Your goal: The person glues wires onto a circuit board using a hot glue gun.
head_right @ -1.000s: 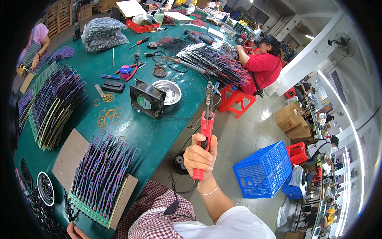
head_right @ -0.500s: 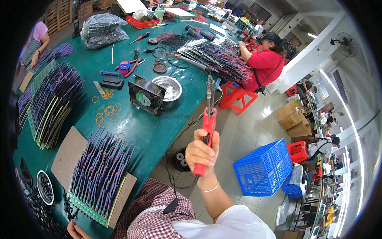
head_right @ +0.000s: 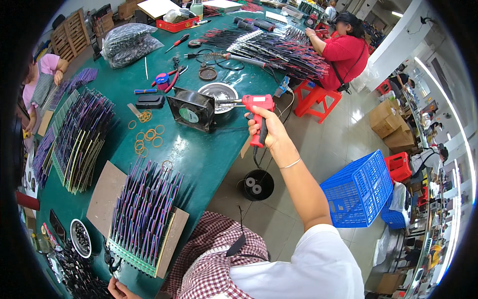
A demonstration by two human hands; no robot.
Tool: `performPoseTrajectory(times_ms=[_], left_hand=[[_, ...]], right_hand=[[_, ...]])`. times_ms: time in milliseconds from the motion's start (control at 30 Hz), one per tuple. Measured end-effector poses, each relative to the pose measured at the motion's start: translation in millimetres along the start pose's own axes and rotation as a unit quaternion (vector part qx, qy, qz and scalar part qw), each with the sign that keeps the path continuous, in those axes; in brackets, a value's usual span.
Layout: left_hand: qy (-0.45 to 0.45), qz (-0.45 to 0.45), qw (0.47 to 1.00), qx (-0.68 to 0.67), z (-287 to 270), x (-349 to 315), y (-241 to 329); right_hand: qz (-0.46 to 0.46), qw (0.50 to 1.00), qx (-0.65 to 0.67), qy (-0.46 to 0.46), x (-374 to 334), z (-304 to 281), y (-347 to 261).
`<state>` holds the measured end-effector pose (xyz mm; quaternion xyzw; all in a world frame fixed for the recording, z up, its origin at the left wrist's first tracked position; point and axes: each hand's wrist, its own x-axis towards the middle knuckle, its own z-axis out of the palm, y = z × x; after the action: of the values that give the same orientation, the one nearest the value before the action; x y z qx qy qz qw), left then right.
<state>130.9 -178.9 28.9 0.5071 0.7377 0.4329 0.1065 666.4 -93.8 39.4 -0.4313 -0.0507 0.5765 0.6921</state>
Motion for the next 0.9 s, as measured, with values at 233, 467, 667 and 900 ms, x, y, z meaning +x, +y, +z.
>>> performPoseTrajectory(times_ms=[233,467,667,900], left_hand=[[-0.003,-0.017,1.0,-0.008,-0.8,0.7,-0.1],[0.005,0.075,0.996,0.049,-15.3,30.4,-73.4],[-0.076,0.08,0.994,0.01,6.4,82.6,-43.3],[-0.18,0.173,0.967,0.043,16.2,106.7,-63.7]], right_hand=[[-0.09,0.98,-0.159,0.082,-9.8,8.9,-18.1],[-0.105,0.98,-0.161,0.056,-4.5,17.4,-0.7],[-0.222,0.957,-0.169,0.076,-14.1,0.3,15.3],[-0.367,0.915,-0.156,0.064,-70.7,15.0,30.2]])
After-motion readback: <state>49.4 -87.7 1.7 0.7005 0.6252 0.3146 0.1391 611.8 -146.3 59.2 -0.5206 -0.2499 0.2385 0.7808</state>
